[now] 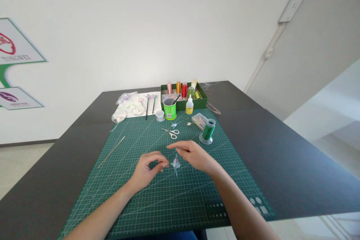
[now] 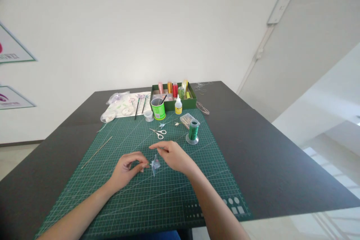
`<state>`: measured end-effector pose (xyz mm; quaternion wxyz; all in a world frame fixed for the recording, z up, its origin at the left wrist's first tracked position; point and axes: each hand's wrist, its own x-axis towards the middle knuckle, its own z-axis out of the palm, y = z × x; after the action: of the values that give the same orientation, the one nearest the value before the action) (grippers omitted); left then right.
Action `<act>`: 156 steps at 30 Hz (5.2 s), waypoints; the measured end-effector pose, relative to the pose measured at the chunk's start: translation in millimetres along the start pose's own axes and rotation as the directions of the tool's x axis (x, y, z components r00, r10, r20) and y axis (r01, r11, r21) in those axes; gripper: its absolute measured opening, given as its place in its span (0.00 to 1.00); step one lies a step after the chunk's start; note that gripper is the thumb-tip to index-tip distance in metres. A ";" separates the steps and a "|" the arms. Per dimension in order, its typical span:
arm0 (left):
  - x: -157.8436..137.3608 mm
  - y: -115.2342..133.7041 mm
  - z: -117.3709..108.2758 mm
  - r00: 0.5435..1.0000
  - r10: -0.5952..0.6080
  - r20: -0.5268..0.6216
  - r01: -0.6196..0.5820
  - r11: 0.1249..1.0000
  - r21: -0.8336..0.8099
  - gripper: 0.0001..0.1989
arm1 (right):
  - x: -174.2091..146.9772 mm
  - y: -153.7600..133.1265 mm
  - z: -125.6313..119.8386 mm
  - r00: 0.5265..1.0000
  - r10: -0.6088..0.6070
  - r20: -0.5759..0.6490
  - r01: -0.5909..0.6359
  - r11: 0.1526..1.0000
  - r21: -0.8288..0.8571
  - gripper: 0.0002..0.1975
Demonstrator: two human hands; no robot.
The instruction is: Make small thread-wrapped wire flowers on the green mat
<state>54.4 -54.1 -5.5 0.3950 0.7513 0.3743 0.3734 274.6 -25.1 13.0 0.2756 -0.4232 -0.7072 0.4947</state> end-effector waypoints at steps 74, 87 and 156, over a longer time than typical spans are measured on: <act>44.1 14.4 70.9 0.884 0.283 -0.372 -0.235 0.957 0.168 0.05 | -15.4 42.5 -79.5 0.925 -0.104 0.365 -0.115 0.840 0.530 0.25; 44.6 -1.7 81.6 0.937 0.120 -0.328 -0.143 0.989 -0.047 0.08 | -12.8 49.2 -82.7 0.909 -0.073 0.411 -0.123 0.893 0.432 0.26; 50.3 -4.1 73.0 0.921 -0.179 -0.346 -0.038 0.843 -0.537 0.18 | -11.7 37.1 -82.5 0.944 -0.320 -0.084 0.301 0.937 -0.178 0.09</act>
<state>138.0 -32.2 -25.6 0.5210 0.5093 0.3534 0.5867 359.2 8.8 8.3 0.3537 -0.3541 -0.7869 0.3610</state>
